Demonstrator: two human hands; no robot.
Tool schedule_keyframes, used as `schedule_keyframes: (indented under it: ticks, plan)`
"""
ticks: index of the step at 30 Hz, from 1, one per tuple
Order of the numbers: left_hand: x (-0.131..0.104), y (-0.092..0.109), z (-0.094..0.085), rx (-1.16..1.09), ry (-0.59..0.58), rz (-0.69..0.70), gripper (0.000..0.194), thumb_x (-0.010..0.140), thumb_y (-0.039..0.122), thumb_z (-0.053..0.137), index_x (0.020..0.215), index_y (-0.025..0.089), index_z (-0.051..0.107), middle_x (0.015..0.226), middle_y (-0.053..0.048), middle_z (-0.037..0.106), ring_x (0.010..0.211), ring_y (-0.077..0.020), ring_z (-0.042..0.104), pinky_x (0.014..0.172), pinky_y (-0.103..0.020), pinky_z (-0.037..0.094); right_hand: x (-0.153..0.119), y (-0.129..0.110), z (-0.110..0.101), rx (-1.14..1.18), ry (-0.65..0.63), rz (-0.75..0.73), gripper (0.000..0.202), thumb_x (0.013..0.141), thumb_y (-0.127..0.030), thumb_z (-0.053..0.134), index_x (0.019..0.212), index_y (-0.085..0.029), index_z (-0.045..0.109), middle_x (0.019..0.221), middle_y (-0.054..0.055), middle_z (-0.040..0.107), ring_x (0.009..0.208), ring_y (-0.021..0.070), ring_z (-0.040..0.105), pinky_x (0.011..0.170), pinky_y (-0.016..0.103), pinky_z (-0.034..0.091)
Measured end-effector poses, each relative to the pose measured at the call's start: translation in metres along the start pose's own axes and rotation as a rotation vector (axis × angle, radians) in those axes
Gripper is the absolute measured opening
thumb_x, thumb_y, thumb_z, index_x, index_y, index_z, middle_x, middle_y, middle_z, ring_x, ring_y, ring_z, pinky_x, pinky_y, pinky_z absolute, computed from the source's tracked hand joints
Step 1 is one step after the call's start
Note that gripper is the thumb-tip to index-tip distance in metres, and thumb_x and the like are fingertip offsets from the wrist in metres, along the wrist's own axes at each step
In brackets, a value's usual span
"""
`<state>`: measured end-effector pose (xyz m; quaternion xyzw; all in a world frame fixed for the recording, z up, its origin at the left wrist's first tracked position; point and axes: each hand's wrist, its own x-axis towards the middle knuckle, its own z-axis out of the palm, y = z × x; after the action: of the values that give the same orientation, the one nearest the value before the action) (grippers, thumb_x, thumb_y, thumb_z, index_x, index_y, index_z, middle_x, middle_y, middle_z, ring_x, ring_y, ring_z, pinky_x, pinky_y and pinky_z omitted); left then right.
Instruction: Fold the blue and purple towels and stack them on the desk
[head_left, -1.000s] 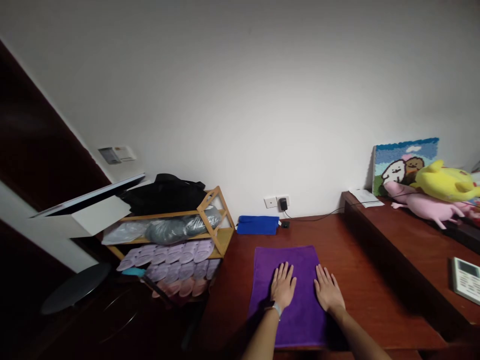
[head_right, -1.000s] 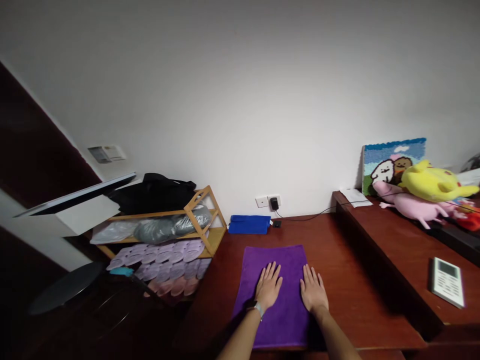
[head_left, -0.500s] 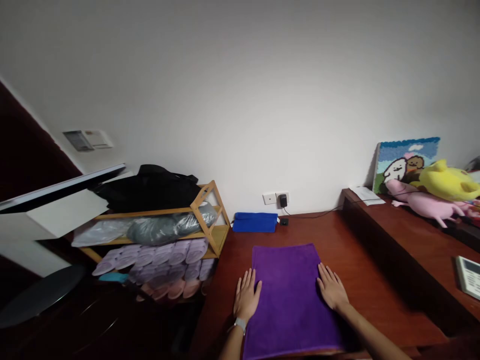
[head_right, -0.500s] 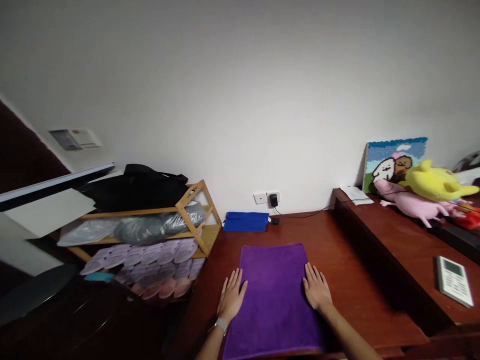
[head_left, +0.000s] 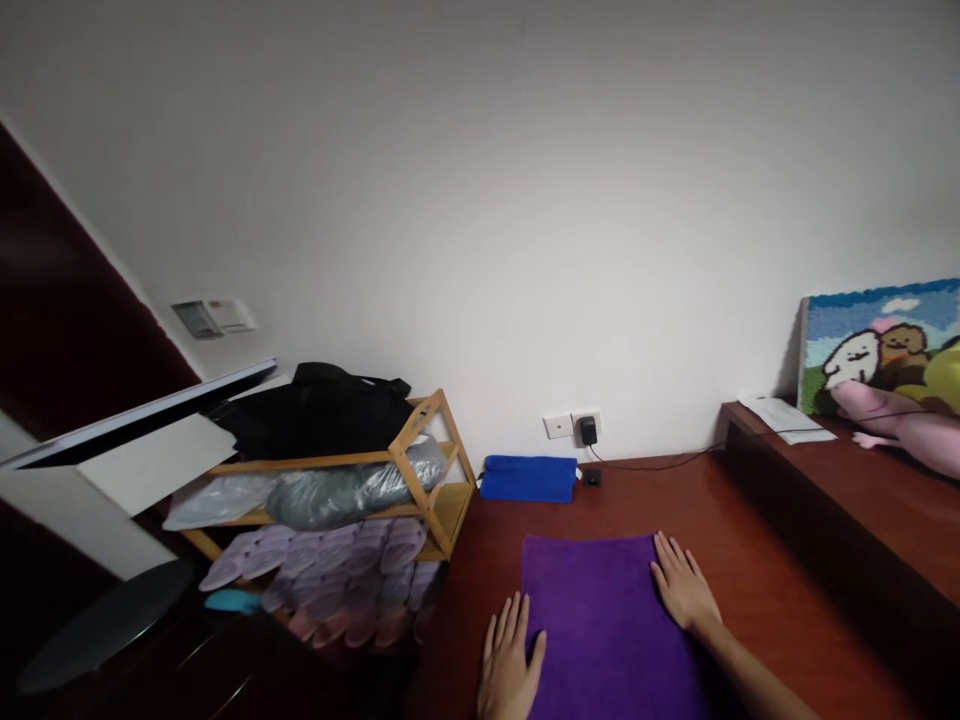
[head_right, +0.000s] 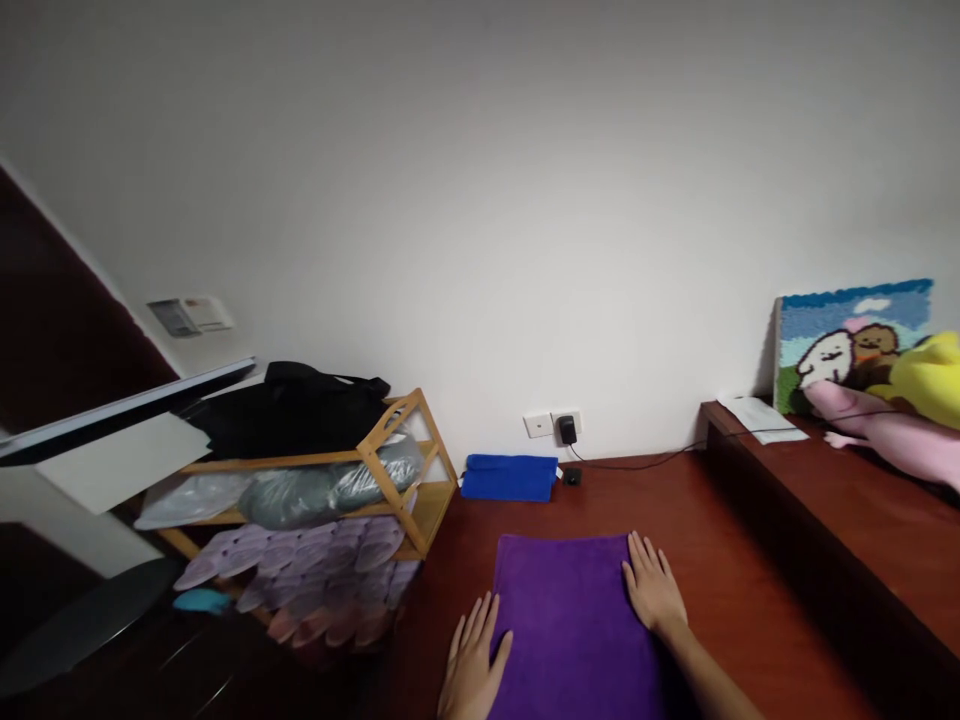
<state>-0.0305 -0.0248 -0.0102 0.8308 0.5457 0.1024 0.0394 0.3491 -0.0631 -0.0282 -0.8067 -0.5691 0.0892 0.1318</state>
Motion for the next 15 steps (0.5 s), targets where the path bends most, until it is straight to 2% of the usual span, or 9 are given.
schedule_keyframes:
  ticks: [5,8,9,11,14,15]
  plan:
    - [0.007,-0.009,0.005,0.022,-0.034,-0.04,0.061,0.102,0.052,0.031,0.158,0.027,0.037,0.164,-0.001,0.034,0.153,-0.0258,0.03,0.127,-0.054,0.024,0.002,-0.001,0.001,0.01,0.027,-0.006,0.071,0.099,-0.049,0.017,0.16,-0.013,0.026,0.167,0.004,0.025,0.156,0.0221,0.018,0.128,0.045,0.012]
    - [0.022,0.009,0.004,0.077,0.005,-0.147,0.064,0.103,0.051,0.025,0.154,0.017,0.045,0.161,-0.009,0.04,0.153,-0.0302,0.029,0.128,-0.058,0.018,0.003,-0.003,0.0,0.022,0.035,-0.002,0.071,0.099,-0.049,0.018,0.16,-0.013,0.026,0.167,0.004,0.025,0.156,0.0224,0.018,0.128,0.045,0.012]
    - [0.029,0.023,0.005,0.088,0.029,-0.16,0.066,0.103,0.05,0.024,0.153,0.013,0.046,0.161,-0.012,0.04,0.153,-0.0313,0.028,0.128,-0.058,0.017,0.003,-0.003,-0.001,0.033,0.038,-0.002,0.071,0.099,-0.049,0.019,0.16,-0.013,0.026,0.167,0.004,0.025,0.156,0.0224,0.019,0.128,0.045,0.012]
    - [0.045,0.065,0.008,0.065,0.059,-0.083,0.066,0.103,0.048,0.024,0.154,0.011,0.043,0.163,-0.013,0.036,0.154,-0.0314,0.025,0.128,-0.055,0.019,0.002,-0.004,-0.002,0.051,0.043,-0.003,0.07,0.1,-0.049,0.021,0.16,-0.015,0.027,0.167,0.003,0.026,0.155,0.0222,0.019,0.128,0.046,0.012]
    - [0.071,0.144,0.02,-0.076,0.027,0.216,0.062,0.104,0.047,0.022,0.16,0.022,0.031,0.167,-0.003,0.027,0.155,-0.0266,0.022,0.129,-0.052,0.022,0.0,-0.003,-0.006,0.038,0.028,-0.003,0.07,0.1,-0.048,0.02,0.16,-0.014,0.026,0.167,0.004,0.024,0.156,0.0221,0.018,0.128,0.046,0.012]
    - [0.08,0.168,0.026,-0.118,0.001,0.274,0.062,0.104,0.048,0.023,0.161,0.023,0.028,0.168,-0.003,0.025,0.156,-0.0255,0.021,0.129,-0.051,0.022,0.0,-0.003,-0.007,0.026,0.017,-0.004,0.07,0.099,-0.047,0.019,0.16,-0.012,0.025,0.167,0.004,0.024,0.156,0.0223,0.017,0.128,0.046,0.012]
